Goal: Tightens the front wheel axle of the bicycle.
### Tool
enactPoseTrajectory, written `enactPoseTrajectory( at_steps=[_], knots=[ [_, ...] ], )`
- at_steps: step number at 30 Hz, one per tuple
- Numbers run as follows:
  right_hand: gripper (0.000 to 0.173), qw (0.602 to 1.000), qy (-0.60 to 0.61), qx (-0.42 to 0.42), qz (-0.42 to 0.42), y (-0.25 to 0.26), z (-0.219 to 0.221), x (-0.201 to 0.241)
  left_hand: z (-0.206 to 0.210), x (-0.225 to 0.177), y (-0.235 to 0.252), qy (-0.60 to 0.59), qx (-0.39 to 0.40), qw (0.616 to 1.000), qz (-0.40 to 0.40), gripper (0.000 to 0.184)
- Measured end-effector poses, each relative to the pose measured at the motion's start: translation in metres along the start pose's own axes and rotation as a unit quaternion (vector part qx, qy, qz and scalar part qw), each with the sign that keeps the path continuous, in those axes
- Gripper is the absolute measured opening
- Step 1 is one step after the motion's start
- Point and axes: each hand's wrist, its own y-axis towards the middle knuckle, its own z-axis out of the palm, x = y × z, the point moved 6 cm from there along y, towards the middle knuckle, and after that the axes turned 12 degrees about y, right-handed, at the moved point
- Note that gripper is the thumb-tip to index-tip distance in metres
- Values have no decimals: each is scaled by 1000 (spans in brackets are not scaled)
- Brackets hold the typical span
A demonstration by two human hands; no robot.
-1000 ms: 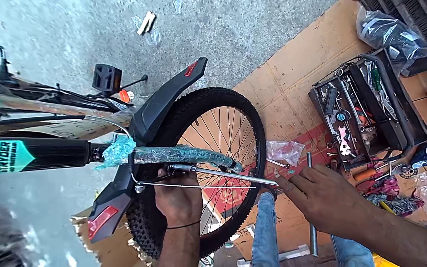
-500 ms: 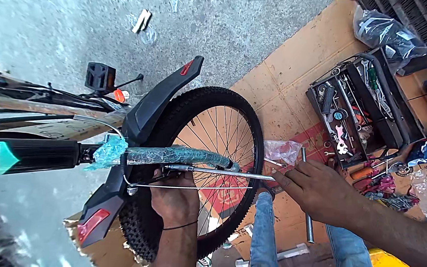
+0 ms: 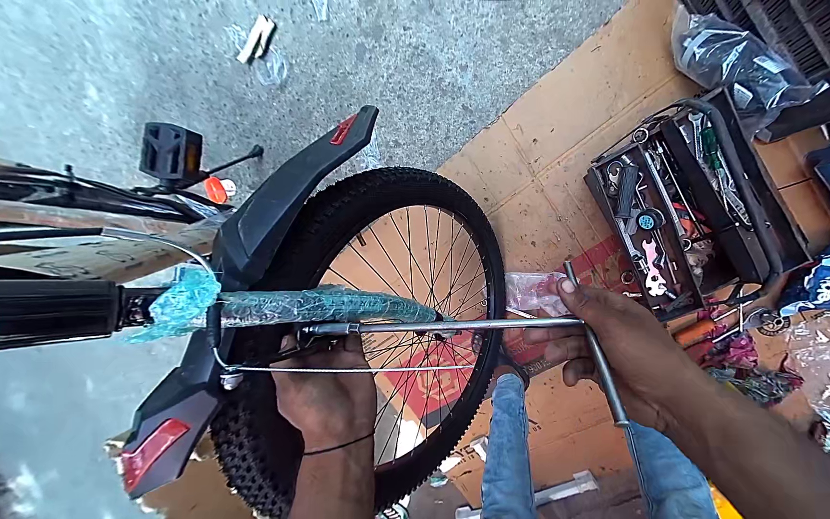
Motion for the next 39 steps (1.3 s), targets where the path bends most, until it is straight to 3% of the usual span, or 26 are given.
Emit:
enactPoseTrajectory(
  at_steps=[2,4,6,8,11,13,16,18,21,22,23,24,25,27,28,30,32,34,37,39],
  knots=[
    [45,989,-67,-13,-135,-9,2,3,-2,1,0,4,3,1000,3,34],
    [58,945,-156,-10,-289,-23,5,7,-3,1,0,3,8,1000,2,36],
    [49,911,-208,16,-355,-32,7,10,-3,1,0,4,4,1000,2,35],
    [39,916,-239,59,-316,-30,1,12,-2,1,1,5,10,1000,3,34],
    [47,972,-151,137,-120,-20,-13,7,-2,-1,0,10,11,1000,-1,35],
    [51,979,-109,170,-38,-18,-20,1,-1,-2,-1,17,13,1000,-4,36],
    [58,956,-182,221,-61,-17,-25,1,-2,-1,0,16,10,1000,0,36],
    [63,891,-345,241,-170,-19,-25,7,-2,-2,1,10,17,1000,4,36],
    [57,669,-612,193,-374,-24,-20,18,-2,-3,0,21,23,999,11,35],
    [52,622,-651,179,-395,-22,-19,21,-2,-3,0,22,21,999,13,35],
    [51,607,-667,172,-396,-19,-19,23,-2,-3,0,20,21,999,14,35],
    [54,630,-659,172,-373,-15,-19,25,-3,-2,0,14,20,1000,14,34],
    [58,685,-627,183,-323,-10,-18,27,-3,-1,1,10,19,1000,14,34],
    [68,838,-481,223,-134,1,-19,24,-3,-1,2,10,18,1000,12,35],
    [73,894,-382,232,-40,5,-21,17,-3,-1,3,14,16,1000,12,35],
    [79,938,-232,229,118,9,-29,-2,-3,-2,5,12,14,1000,12,34],
    [80,947,-148,213,192,6,-33,-16,-4,-2,5,3,15,1000,11,34],
    [78,955,-144,200,165,0,-30,-17,-4,1,5,-15,24,1000,9,34],
    [67,958,-234,162,-40,-12,-14,-4,-4,3,4,-51,59,997,1,39],
    [63,938,-258,193,-130,-26,4,4,-3,6,2,-66,78,995,-10,42]
  ],
)
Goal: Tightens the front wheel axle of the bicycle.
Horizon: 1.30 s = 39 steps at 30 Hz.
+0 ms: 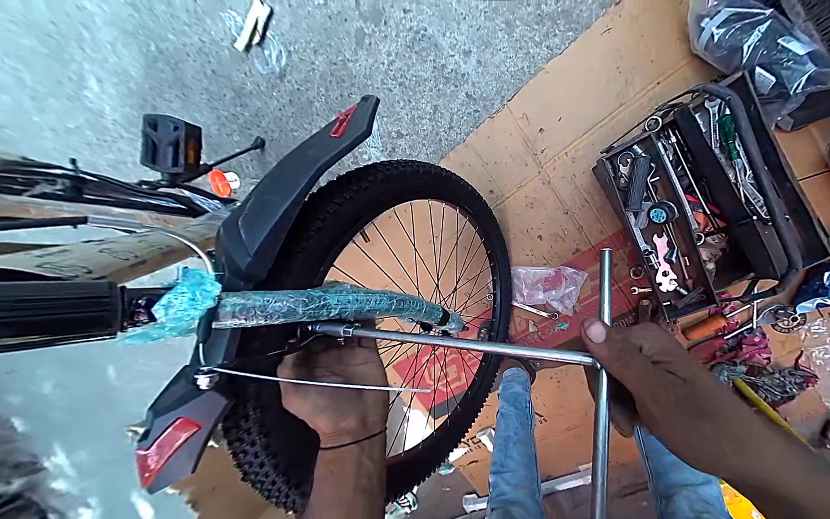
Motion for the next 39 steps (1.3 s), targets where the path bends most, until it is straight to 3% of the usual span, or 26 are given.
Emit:
enactPoseTrajectory(
  at_steps=[4,12,15,18,23,29,35,39],
  knots=[
    [53,997,59,50,0,-8,24,19,-2,11,-9,-53,53,997,-20,31],
    [53,994,61,58,65,-4,11,21,-4,4,-6,-38,4,998,-48,68],
    [48,992,79,68,71,-7,12,21,3,2,-3,8,-40,998,-51,55],
    [45,988,99,98,62,-11,18,24,7,4,-2,-1,-20,999,-30,46],
    [44,991,67,103,50,-13,31,46,10,4,-11,-7,25,1000,-9,45],
    [48,993,22,92,69,-17,26,49,9,8,-7,-2,5,1000,-18,54],
    [52,989,17,103,102,-14,22,50,12,20,-7,-67,9,998,0,32],
    [52,988,17,85,128,-15,15,49,17,24,-9,-105,15,994,12,40]
  ],
)
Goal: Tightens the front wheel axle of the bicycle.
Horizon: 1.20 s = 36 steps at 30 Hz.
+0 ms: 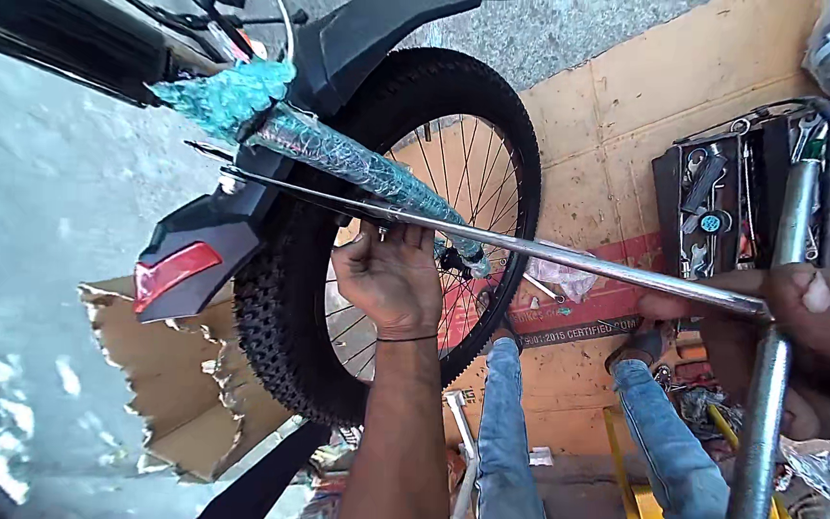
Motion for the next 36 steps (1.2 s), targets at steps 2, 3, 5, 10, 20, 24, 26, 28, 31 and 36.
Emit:
enactPoseTrajectory(
  at_steps=[2,3,5,10,20,24,26,28,31,36],
  knots=[
    [52,1000,3,-8,-1,-1,-2,-1,-2,-4,3,14,4,1000,1,43],
    [52,1000,2,-15,-1,-2,-2,-1,-2,-5,3,25,2,1000,-3,44],
    [53,1000,5,-27,-12,-4,1,2,-2,-8,4,41,6,999,-14,46],
    [48,999,15,1,-48,-1,6,2,2,-12,7,56,-16,998,-32,53],
    [51,1000,20,12,-19,4,4,-3,4,-10,8,107,-96,989,17,46],
    [52,999,27,24,-22,5,4,-4,3,-12,9,121,-156,980,30,41],
    [51,999,31,23,-23,5,3,-4,2,-14,10,125,-173,976,34,39],
    [51,999,34,21,-27,5,4,-3,1,-16,12,125,-172,976,42,38],
    [53,999,27,28,-27,5,4,-3,-2,-15,14,123,-176,975,51,36],
    [52,999,30,34,-29,5,2,-4,0,-14,14,118,-182,975,56,38]
  ],
)
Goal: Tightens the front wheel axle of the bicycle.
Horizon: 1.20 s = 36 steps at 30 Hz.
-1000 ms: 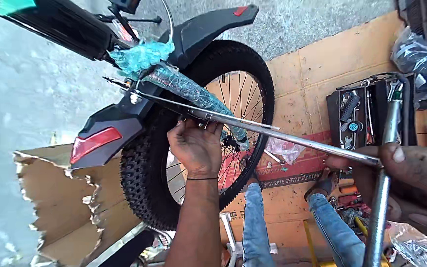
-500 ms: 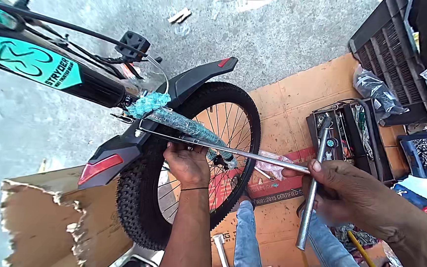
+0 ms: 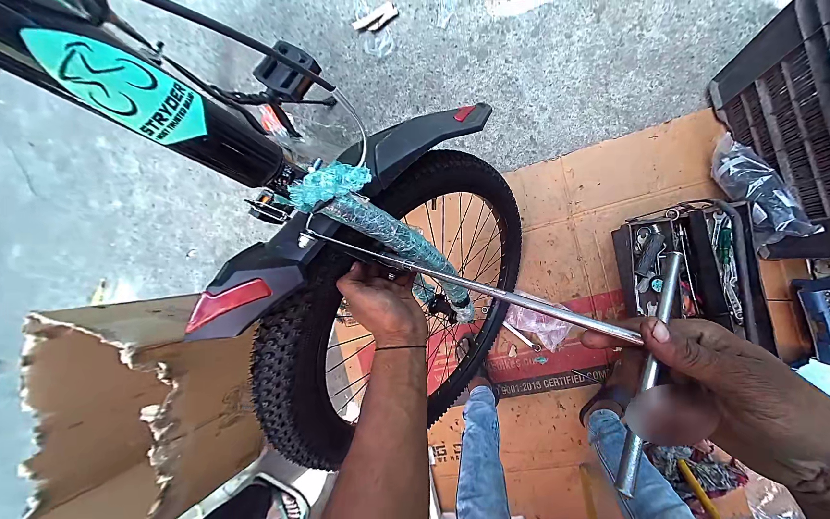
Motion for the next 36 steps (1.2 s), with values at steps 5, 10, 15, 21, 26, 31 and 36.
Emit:
enactPoseTrajectory(
  at_steps=[5,10,15,21,26,31,36],
  knots=[
    [45,999,15,-26,-17,-1,2,2,-1,0,-2,1,13,1000,-11,38],
    [60,978,-18,-182,-100,-7,4,6,2,-2,-2,22,25,999,-16,41],
    [80,946,-114,-218,-210,-14,-1,-9,3,-3,-1,32,42,998,-24,38],
    [65,867,-421,-83,-254,-24,-6,-8,1,-2,3,48,59,997,5,39],
    [65,615,-705,-247,-253,-10,-3,11,3,-6,1,48,107,993,-16,38],
    [54,542,-751,-244,-287,13,-14,8,13,-6,4,15,116,993,-17,42],
    [37,576,-718,-22,-391,36,-21,8,10,0,13,-39,139,988,62,40]
  ],
)
